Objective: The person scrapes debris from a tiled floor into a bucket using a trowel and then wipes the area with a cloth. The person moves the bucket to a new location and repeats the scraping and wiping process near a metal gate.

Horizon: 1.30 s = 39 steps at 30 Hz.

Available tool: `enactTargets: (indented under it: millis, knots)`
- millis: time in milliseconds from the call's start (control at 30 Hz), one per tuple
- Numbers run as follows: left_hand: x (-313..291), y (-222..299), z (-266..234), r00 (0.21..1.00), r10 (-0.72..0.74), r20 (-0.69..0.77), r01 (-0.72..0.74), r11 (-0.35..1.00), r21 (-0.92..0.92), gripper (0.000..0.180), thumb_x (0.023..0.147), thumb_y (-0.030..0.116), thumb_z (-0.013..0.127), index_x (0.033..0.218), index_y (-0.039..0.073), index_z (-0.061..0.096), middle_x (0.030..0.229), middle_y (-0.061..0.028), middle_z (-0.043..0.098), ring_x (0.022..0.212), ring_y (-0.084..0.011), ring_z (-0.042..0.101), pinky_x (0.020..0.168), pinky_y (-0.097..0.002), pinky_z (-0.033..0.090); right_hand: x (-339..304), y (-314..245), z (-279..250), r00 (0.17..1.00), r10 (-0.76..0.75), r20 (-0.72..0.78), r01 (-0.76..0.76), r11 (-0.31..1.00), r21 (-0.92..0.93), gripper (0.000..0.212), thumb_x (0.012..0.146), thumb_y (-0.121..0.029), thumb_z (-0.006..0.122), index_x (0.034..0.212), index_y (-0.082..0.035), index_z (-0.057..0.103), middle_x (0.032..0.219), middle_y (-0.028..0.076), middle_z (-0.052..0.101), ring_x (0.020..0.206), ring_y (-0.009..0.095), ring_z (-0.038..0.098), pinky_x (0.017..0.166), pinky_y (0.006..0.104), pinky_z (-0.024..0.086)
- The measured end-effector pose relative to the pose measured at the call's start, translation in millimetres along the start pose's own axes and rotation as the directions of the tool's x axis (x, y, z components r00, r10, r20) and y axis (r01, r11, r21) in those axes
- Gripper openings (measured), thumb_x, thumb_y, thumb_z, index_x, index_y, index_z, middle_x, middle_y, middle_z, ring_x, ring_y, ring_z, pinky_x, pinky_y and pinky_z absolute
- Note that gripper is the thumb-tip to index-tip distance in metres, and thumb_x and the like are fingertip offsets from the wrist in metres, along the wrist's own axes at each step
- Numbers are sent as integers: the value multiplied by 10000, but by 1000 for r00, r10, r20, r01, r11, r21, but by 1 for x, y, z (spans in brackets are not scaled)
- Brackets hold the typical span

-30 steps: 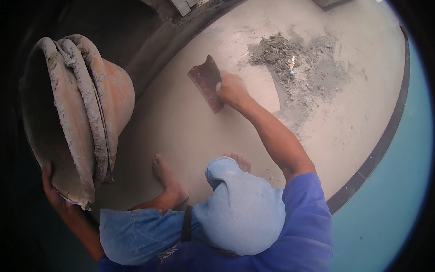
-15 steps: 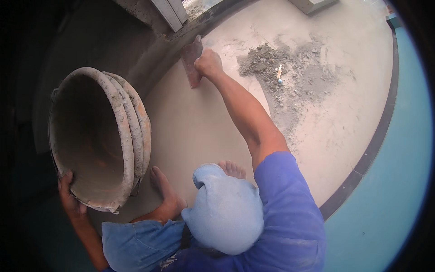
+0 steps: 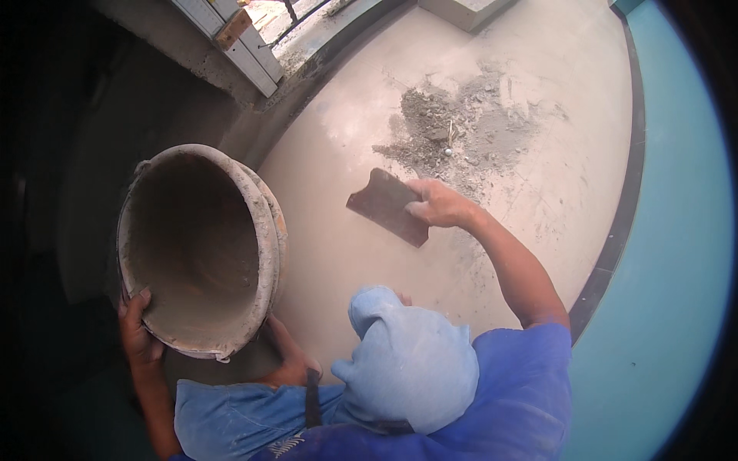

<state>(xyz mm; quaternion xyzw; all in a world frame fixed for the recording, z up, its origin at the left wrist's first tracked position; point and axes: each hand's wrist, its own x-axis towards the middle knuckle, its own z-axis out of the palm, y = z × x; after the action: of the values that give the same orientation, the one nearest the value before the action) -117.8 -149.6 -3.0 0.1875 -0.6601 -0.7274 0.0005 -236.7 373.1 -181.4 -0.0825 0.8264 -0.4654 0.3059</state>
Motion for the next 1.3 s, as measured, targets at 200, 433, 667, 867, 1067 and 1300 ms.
enactTargets:
  millis: [200, 433, 667, 867, 1067, 1300]
  knots:
    - [26, 2, 28, 994, -106, 9, 105, 991, 84, 643, 882, 21, 587, 1490, -55, 393, 1354, -192, 582, 1219, -279, 605, 1070, -405, 483, -19, 49, 4, 985, 124, -117, -150, 957, -250, 350, 867, -116, 597, 1189, 14, 639, 1047, 273, 698, 1040, 421, 663, 911, 469, 517]
    - [44, -2, 35, 986, -161, 38, 156, 980, 122, 669, 844, 18, 607, 1480, -49, 411, 1336, -183, 594, 1211, -278, 609, 1069, -410, 486, -18, 8, -63, 920, 164, -356, -158, 986, 46, 445, 900, -109, 623, 1317, 36, 566, 967, 177, 700, 837, 263, 705, 715, 386, 564]
    - [72, 0, 37, 969, -227, 96, 206, 959, 194, 697, 820, 23, 619, 1480, -63, 408, 1354, -186, 585, 1236, -273, 591, 1093, -402, 456, 111, -80, -95, 785, 6, -620, 232, 925, 302, 490, 886, -48, 668, 1351, 33, 534, 969, 133, 688, 705, 166, 681, 493, 285, 557]
    - [98, -12, 58, 949, -289, 126, 248, 931, 270, 725, 776, 43, 642, 1464, -71, 446, 1356, -174, 589, 1256, -259, 573, 1098, -371, 427, 265, -104, -166, 612, 89, -786, 143, 965, 221, 449, 901, -82, 667, 1333, -33, 553, 921, 90, 691, 652, 150, 675, 434, 284, 544]
    - [110, -21, 73, 926, -371, 72, 307, 850, 428, 752, 760, 47, 658, 1475, -60, 450, 1369, -174, 592, 1274, -268, 568, 1114, -380, 409, 331, -89, -206, 591, 271, -760, 117, 903, 413, 357, 901, -49, 620, 1258, -46, 603, 937, 83, 700, 701, 156, 687, 453, 297, 530]
    - [121, -44, 75, 892, -453, 1, 421, 830, 365, 715, 803, 31, 653, 1478, -62, 437, 1361, -178, 593, 1254, -273, 583, 1102, -380, 428, 349, -85, -166, 808, 238, -538, 92, 852, 515, 395, 894, -47, 621, 1289, -52, 605, 900, 62, 695, 663, 129, 652, 444, 270, 496]
